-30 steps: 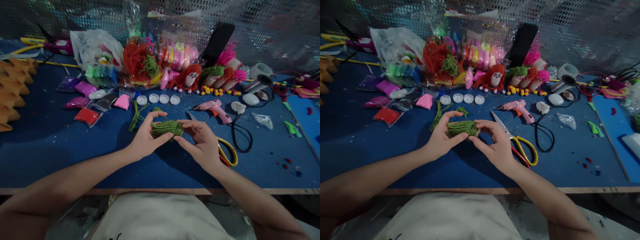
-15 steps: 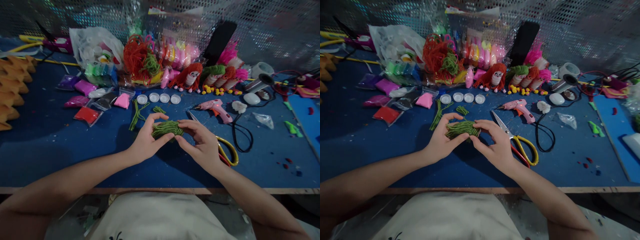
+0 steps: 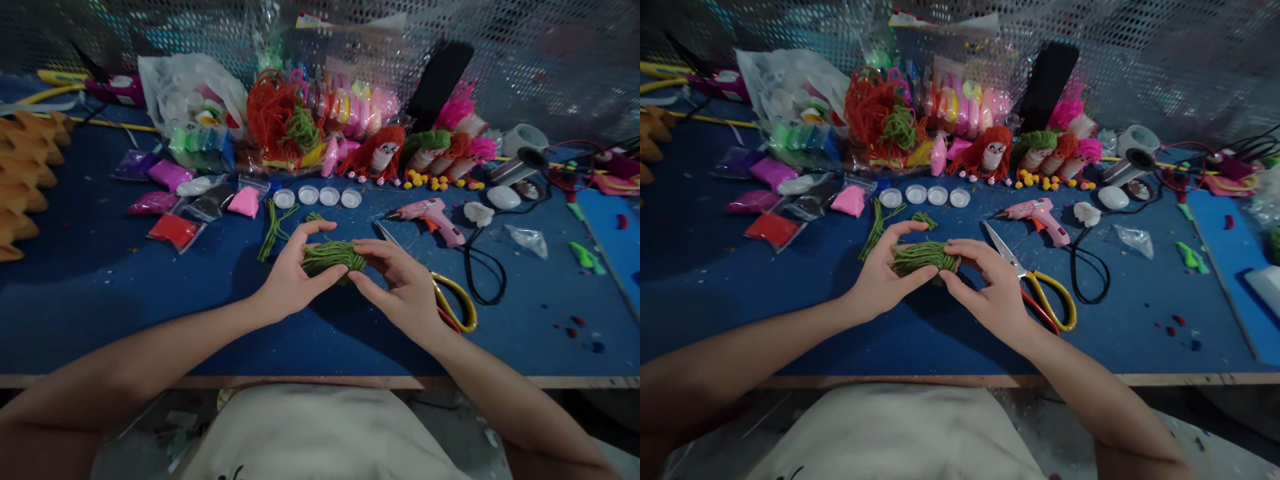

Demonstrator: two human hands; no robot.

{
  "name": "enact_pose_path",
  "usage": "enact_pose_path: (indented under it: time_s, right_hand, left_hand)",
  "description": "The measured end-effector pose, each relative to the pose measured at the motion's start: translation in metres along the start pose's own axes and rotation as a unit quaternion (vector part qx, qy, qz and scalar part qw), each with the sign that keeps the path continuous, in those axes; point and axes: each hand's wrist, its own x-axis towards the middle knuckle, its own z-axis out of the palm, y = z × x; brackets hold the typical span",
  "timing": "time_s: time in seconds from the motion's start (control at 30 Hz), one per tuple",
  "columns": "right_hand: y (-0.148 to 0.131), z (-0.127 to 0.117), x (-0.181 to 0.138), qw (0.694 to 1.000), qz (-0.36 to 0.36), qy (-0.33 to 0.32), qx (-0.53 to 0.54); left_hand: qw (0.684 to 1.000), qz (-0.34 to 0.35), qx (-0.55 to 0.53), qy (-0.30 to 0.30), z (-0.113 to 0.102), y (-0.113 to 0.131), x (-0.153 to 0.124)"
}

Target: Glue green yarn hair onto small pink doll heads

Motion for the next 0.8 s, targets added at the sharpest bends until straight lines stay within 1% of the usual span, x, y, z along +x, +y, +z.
enact_pose_path:
  time_s: [0.2,0.37,0.47,0.6,0.7,0.8]
  right_hand:
    - [0.001,0.002,0.002,1.0,0.02,0.0,0.001]
    - [-0.001,0.002,0.004,0.999,0.033,0.004,0.034]
    - [-0.001,0.0,0.005,0.997,0.041,0.022,0.057]
    - [0.0,-0.003,0.008,0.994,0.057,0.06,0.065]
    - [0.002,-0.005,0.011,0.993,0.06,0.075,0.072]
    - [0.005,-0.006,0.012,0.992,0.062,0.076,0.085]
  left_hand:
    - [0.999,0.011,0.03,0.012,0.0,-0.004,-0.001]
    - [1.0,0.006,0.019,0.006,-0.001,-0.002,-0.001]
    - [1.0,0.005,0.011,0.025,-0.001,-0.001,0.002]
    - [0.999,-0.015,0.013,0.038,-0.002,-0.003,0.006]
    - [0.999,-0.019,0.004,0.031,-0.002,-0.006,0.007]
    - [0.999,-0.033,-0.006,0.012,-0.002,-0.006,0.006]
